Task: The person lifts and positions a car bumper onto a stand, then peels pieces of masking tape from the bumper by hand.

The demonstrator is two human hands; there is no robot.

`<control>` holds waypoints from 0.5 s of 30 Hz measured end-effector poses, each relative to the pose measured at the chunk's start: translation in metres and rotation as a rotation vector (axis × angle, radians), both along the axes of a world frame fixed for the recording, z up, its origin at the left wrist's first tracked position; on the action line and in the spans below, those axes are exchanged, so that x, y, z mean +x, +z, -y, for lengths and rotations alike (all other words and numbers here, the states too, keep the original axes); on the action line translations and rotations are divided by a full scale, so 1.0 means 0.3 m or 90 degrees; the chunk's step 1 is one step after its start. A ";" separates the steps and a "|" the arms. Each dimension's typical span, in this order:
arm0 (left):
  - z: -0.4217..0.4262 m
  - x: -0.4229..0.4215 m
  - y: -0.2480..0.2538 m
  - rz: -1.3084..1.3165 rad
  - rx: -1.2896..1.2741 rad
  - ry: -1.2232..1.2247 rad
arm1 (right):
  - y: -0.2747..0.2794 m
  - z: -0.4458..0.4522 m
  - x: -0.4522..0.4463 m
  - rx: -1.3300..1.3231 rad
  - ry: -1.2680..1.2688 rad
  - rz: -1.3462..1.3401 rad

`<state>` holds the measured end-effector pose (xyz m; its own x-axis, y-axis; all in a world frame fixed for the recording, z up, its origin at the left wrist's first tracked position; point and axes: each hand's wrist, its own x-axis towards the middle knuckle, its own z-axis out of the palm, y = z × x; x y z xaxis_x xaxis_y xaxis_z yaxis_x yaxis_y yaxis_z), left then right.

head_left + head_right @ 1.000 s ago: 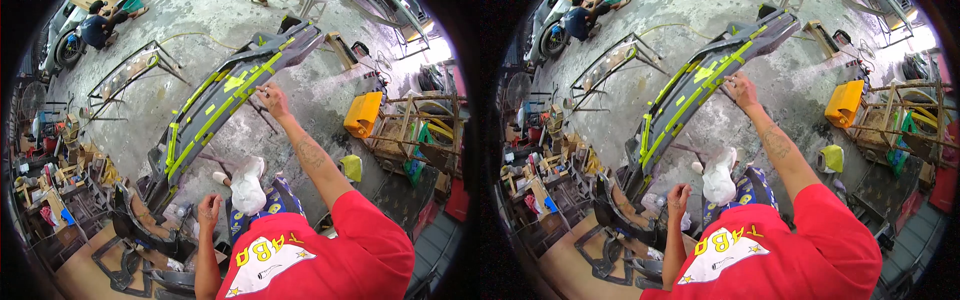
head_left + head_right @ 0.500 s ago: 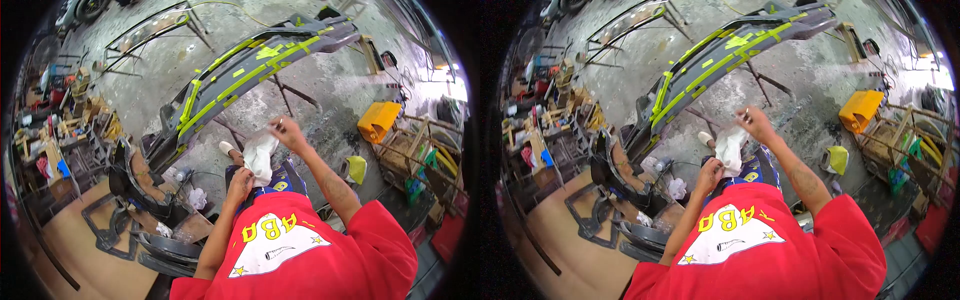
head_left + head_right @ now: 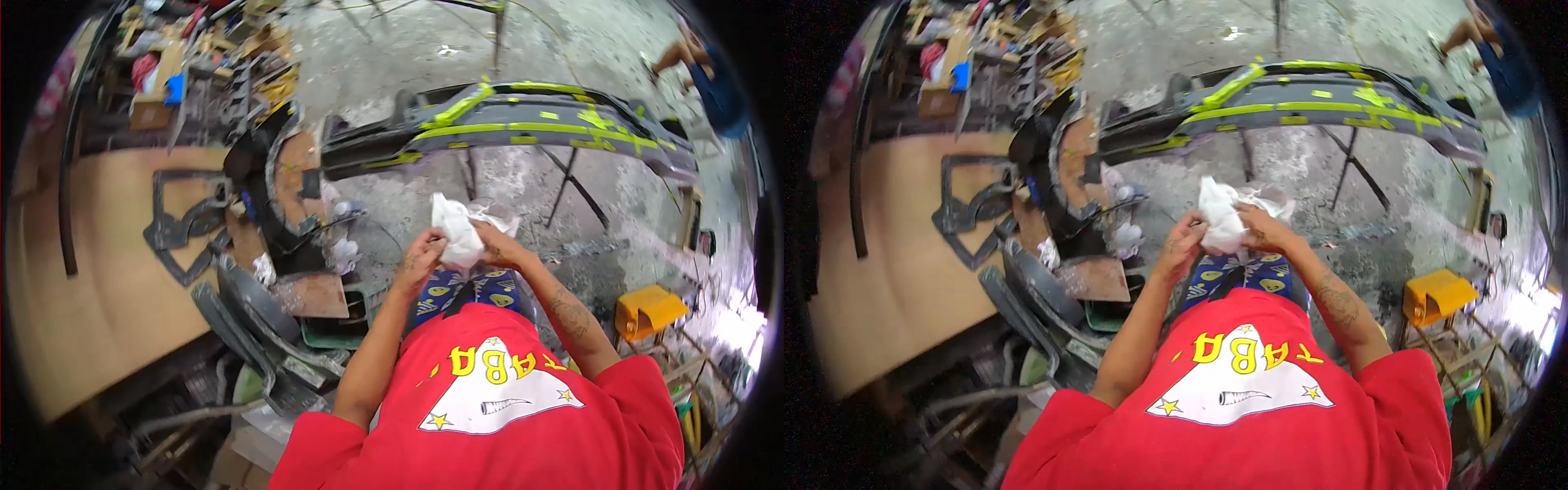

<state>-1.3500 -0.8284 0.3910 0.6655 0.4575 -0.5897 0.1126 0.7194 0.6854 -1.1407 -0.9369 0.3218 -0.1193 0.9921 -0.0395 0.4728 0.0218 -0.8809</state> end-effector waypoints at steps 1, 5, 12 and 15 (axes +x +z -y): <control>0.004 -0.016 0.005 -0.005 -0.007 0.041 | 0.041 -0.020 -0.021 -0.119 0.001 -0.165; 0.020 -0.245 0.014 -0.222 0.399 0.118 | 0.170 -0.089 -0.174 -0.107 -0.038 0.054; 0.216 -0.608 0.086 -0.108 0.430 0.092 | 0.323 -0.192 -0.593 0.006 0.104 -0.024; 0.304 -0.771 -0.248 -0.370 0.801 0.028 | 0.411 -0.210 -0.768 -0.188 0.140 -0.258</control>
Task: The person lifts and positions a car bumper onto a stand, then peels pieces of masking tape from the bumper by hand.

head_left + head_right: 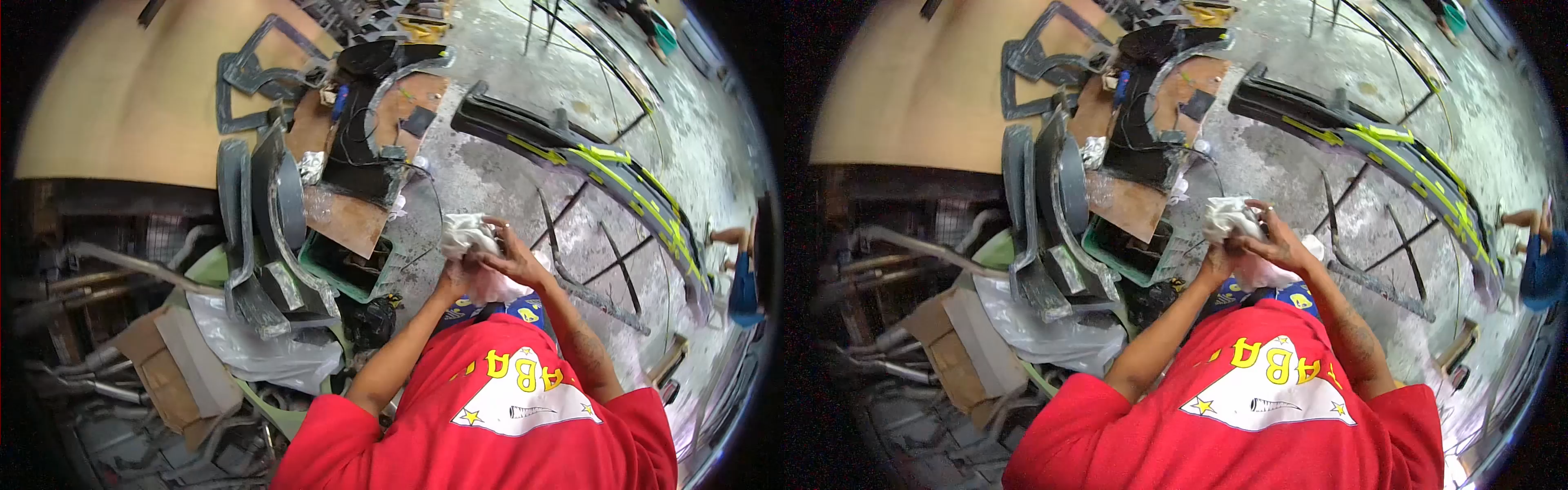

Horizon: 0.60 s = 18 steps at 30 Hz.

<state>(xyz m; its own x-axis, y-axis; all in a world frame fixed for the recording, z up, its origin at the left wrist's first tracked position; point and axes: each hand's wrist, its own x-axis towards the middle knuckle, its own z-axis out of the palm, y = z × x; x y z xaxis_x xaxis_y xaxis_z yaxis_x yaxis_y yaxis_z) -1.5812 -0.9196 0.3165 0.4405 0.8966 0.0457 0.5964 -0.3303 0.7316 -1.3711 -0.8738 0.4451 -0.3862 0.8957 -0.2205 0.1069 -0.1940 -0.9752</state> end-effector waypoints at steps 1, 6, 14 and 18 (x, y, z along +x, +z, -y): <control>0.025 -0.034 -0.024 0.026 -0.022 0.097 | 0.043 0.012 -0.040 -0.079 -0.005 -0.096; 0.021 -0.154 0.338 0.685 -0.404 0.506 | 0.009 0.115 -0.094 0.182 0.069 0.223; 0.280 -0.052 0.203 0.895 -0.666 0.544 | 0.028 0.145 -0.189 -0.206 0.101 -0.145; 0.373 -0.065 0.267 0.760 -0.570 0.577 | -0.004 0.117 -0.209 -0.218 0.141 -0.133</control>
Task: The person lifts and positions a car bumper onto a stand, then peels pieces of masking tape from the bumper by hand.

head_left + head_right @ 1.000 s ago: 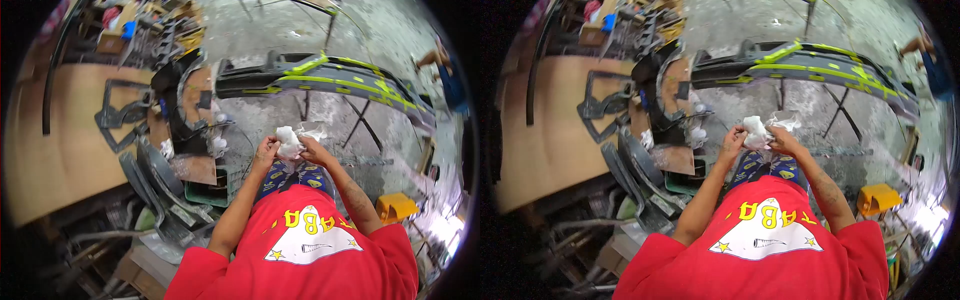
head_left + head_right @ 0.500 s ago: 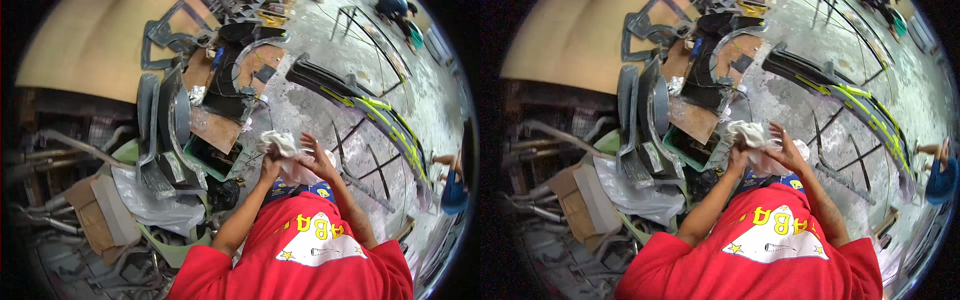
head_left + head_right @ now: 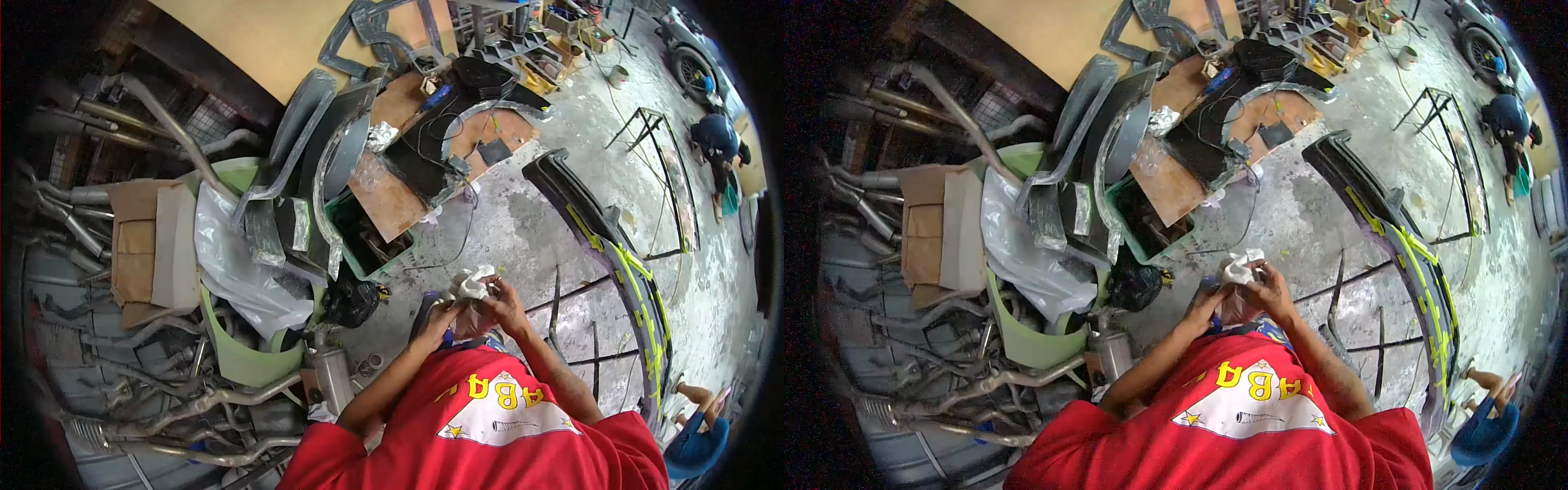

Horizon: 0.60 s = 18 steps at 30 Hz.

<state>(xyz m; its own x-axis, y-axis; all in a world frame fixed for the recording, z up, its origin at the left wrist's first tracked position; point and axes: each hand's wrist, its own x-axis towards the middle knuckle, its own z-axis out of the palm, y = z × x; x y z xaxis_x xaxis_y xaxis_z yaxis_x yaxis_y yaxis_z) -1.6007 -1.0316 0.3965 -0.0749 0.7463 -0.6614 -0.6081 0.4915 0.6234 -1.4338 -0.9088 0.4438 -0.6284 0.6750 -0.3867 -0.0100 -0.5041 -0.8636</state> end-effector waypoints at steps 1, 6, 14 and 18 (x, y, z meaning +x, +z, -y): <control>0.022 -0.018 -0.032 -0.182 0.007 -0.041 | 0.021 -0.010 -0.019 -0.046 -0.010 0.015; 0.012 -0.184 -0.078 -0.206 0.220 -0.094 | -0.061 -0.035 -0.192 0.003 0.058 -0.050; -0.393 -0.925 -0.468 -0.187 -0.118 0.092 | -0.366 -0.212 -0.285 0.312 0.146 0.391; -0.726 -1.340 -0.736 -0.357 -0.189 0.088 | -0.358 -0.181 -0.122 0.167 0.179 0.570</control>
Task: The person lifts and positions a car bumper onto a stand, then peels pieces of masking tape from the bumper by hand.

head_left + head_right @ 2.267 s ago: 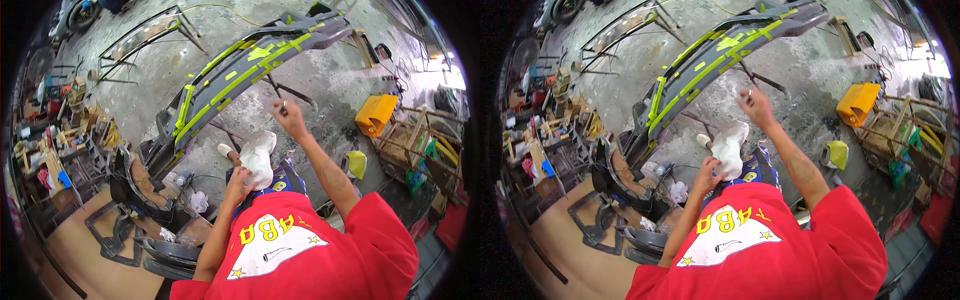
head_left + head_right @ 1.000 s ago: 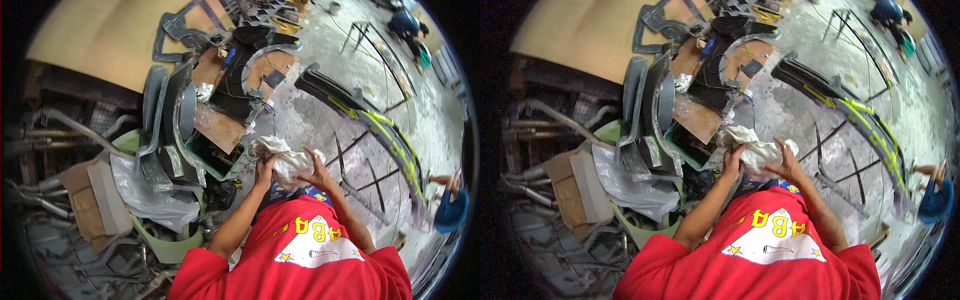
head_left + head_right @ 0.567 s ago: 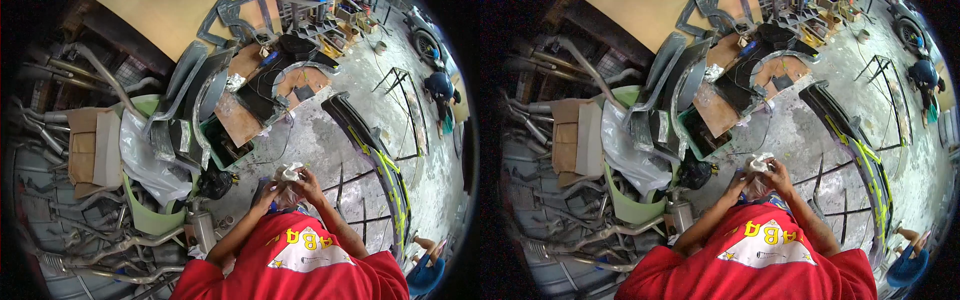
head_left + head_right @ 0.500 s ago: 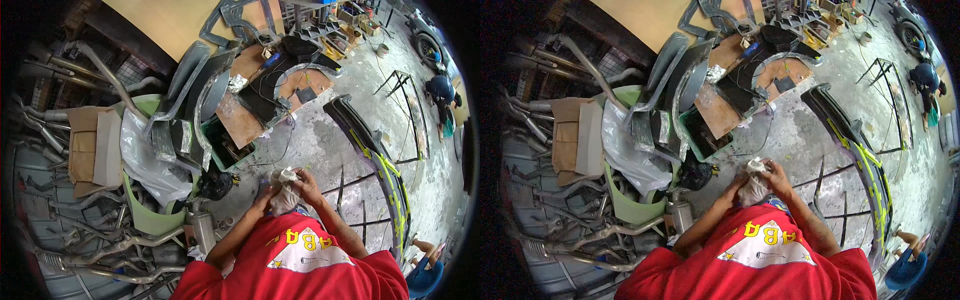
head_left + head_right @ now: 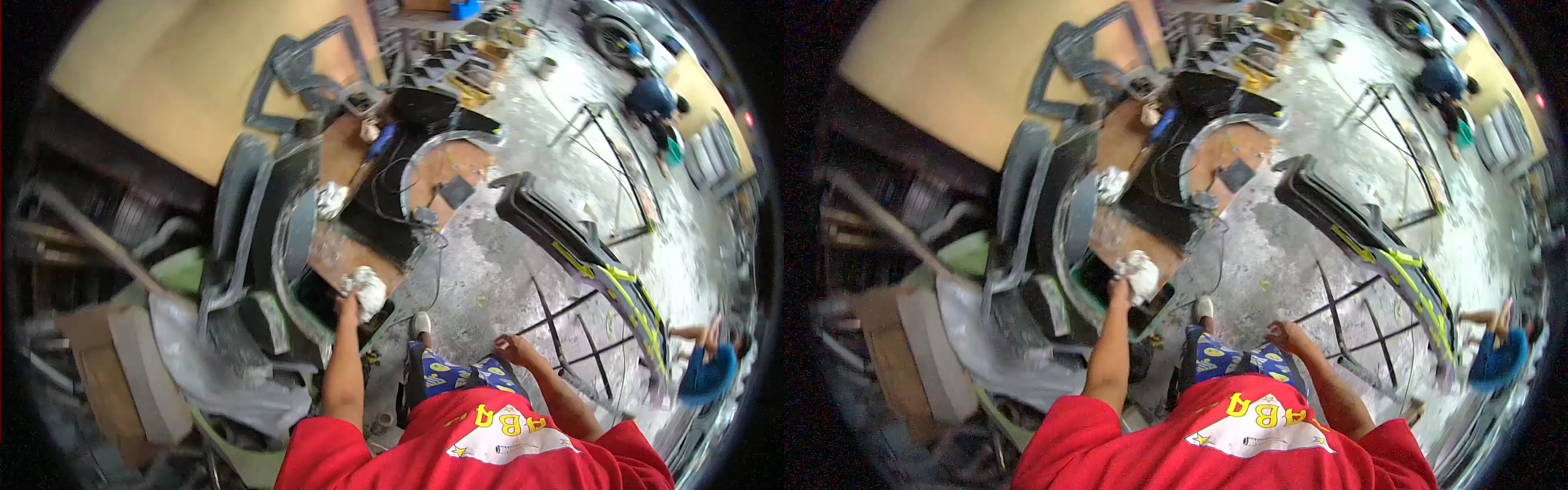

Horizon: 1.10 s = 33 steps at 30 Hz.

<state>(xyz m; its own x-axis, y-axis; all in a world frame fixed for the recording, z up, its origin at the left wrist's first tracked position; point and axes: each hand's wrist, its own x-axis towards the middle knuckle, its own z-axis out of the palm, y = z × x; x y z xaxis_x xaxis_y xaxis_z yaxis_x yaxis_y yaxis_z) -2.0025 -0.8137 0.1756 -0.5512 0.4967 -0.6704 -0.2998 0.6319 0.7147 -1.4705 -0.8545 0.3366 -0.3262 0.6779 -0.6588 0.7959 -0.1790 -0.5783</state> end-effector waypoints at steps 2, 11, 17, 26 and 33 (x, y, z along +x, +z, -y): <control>-0.220 -0.131 0.007 0.053 0.019 0.049 | 0.044 0.063 0.081 0.001 -0.077 0.033; -0.813 -0.351 -0.028 0.332 0.116 0.103 | 0.066 0.431 0.310 0.014 -0.255 0.113; -0.646 0.076 0.067 0.244 0.204 -0.113 | 0.162 0.526 0.283 -0.106 -0.496 0.059; -0.067 0.440 -0.183 0.267 -0.245 -0.671 | 0.174 0.843 0.368 0.020 -0.523 0.091; 0.120 0.931 0.056 0.236 -0.189 -0.781 | 0.321 0.778 0.582 0.145 -0.783 -0.073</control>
<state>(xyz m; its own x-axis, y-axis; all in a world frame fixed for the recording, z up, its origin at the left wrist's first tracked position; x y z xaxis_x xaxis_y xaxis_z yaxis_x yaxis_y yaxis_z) -1.7233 -0.8497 0.1925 0.3890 0.3481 -0.8530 0.4312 0.7494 0.5025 -1.2960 -1.0878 0.4328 0.5543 0.6682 -0.4962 0.1165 -0.6526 -0.7487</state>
